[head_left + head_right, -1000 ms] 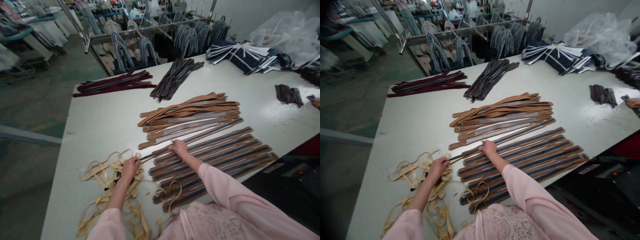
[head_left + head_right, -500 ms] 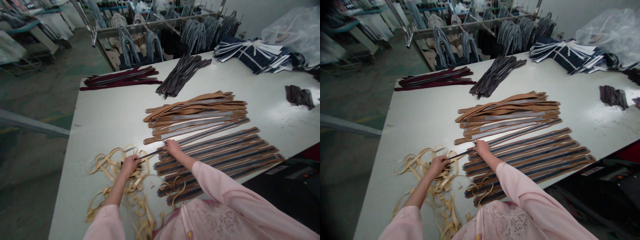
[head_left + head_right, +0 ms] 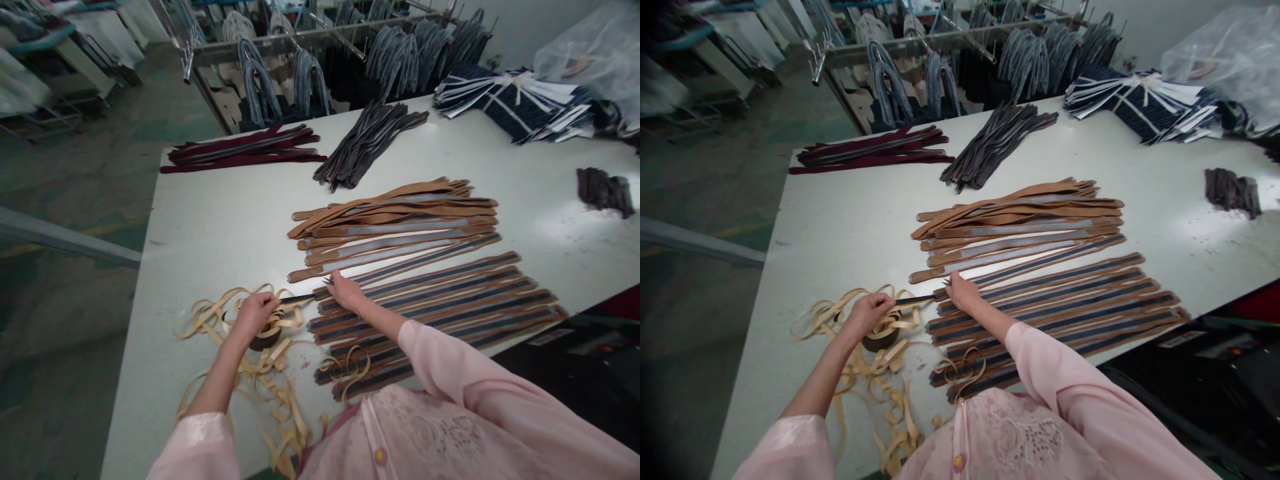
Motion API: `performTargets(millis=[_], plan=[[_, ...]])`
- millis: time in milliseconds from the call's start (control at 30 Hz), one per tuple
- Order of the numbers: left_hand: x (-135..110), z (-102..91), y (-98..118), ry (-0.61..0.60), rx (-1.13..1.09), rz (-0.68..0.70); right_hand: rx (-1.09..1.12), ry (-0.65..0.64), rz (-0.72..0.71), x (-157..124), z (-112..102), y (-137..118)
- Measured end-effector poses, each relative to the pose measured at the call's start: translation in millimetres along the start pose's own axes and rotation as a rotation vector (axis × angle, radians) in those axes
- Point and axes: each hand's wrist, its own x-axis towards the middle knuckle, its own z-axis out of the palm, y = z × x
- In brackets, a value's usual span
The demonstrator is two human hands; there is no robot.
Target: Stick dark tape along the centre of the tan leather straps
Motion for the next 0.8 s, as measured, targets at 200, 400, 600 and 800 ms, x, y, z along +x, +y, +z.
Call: performTargets(millis=[200,400,600,800], plan=[[-11,2.0,12,0.071,0.034,-0.022,-0.176,-0.042,-0.291,0,-23,11],[-21,14.0,10,0.119,-0.252,-0.182,-0.163,-0.086,-0.242,-5,-23,-9],[-17,28.1,2,0.107,-0.454,-0.300,-0.027,-0.013,-0.095,-28,5,-11],[-17,24.4,5,0.063,-0.570,-0.355,0.000,0.007,-0.047,-26,15,-18]])
